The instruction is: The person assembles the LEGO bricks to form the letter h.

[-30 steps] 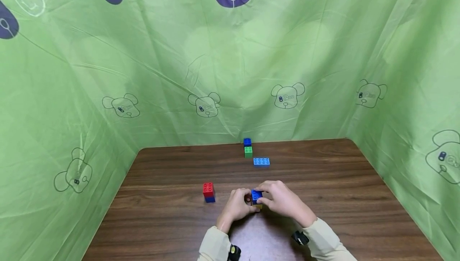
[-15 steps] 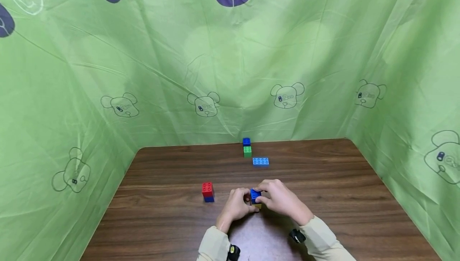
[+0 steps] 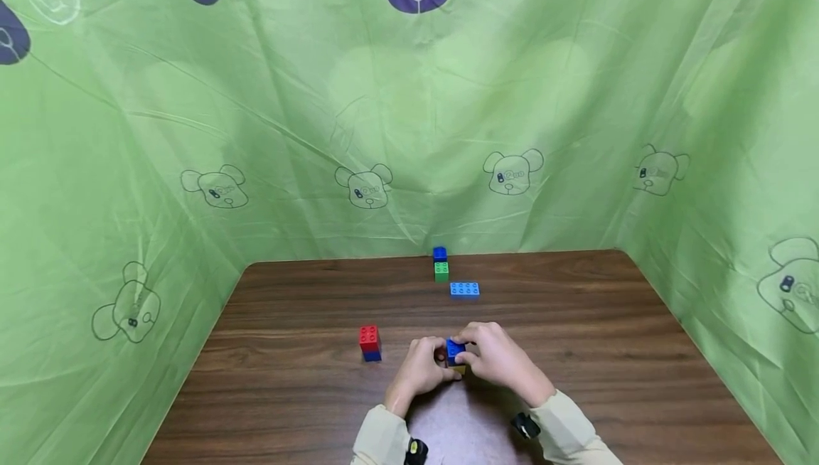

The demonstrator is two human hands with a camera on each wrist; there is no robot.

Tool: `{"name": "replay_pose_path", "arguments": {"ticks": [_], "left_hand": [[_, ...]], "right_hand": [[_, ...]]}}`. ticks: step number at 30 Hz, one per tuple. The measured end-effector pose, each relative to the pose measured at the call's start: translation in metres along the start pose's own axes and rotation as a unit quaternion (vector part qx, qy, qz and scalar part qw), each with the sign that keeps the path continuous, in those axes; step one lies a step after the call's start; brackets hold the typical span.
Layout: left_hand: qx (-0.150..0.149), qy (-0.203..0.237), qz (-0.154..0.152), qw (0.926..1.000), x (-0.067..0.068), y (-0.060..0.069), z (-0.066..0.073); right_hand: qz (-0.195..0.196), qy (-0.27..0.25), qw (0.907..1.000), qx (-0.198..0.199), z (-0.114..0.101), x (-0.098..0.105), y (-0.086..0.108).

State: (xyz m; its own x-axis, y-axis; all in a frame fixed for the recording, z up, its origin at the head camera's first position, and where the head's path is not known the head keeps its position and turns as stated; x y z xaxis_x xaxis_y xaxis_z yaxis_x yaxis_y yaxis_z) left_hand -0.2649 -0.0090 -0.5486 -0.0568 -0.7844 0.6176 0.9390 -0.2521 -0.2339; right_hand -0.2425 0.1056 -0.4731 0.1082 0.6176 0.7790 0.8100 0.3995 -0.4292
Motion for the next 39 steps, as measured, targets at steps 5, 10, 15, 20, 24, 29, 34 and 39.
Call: {"name": "replay_pose_path", "arguments": {"ticks": [5, 10, 15, 20, 24, 29, 34, 39], "left_hand": [[0.006, 0.001, 0.0, 1.0, -0.001, 0.002, 0.0], [0.006, -0.001, 0.001, 1.0, 0.0, 0.002, 0.0], [0.009, -0.004, -0.004, 0.9999, -0.001, 0.003, -0.002], [0.003, -0.008, -0.003, 1.0, -0.001, 0.003, 0.0], [-0.012, -0.026, -0.004, 0.9996, -0.003, 0.004, 0.004], [-0.041, -0.037, 0.005, 0.9985, -0.002, 0.007, 0.008], [-0.044, -0.03, 0.009, 0.9985, 0.0, 0.008, 0.007], [-0.032, -0.033, -0.015, 0.9989, 0.004, 0.007, 0.011]], "right_hand": [[0.025, 0.006, 0.9994, -0.024, 0.002, -0.001, 0.004], [0.034, 0.011, 0.9988, -0.032, 0.002, -0.003, 0.005], [0.025, -0.007, 0.9992, -0.032, 0.003, -0.004, 0.006], [0.025, -0.037, 0.9988, -0.017, 0.004, -0.004, 0.009], [0.026, -0.04, 0.9989, 0.002, 0.005, -0.005, 0.012], [0.01, -0.054, 0.9985, 0.001, 0.006, -0.007, 0.013], [-0.002, -0.067, 0.9977, -0.009, 0.007, -0.01, 0.012], [-0.008, -0.073, 0.9972, -0.014, 0.006, -0.008, 0.008]]}}
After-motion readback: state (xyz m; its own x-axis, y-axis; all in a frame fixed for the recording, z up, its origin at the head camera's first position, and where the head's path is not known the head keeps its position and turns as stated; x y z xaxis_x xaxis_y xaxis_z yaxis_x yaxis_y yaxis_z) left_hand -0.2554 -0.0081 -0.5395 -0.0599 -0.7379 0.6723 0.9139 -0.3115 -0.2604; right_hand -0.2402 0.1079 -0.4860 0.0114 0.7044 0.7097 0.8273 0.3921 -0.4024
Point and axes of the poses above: each hand's wrist, its own y-axis away from the middle knuckle, its own x-axis out of the back of the hand, z = x × y, the point moved 8 cm from there along -y, towards the middle knuckle, and after that the axes turned 10 degrees about z, right-handed, at the moved point
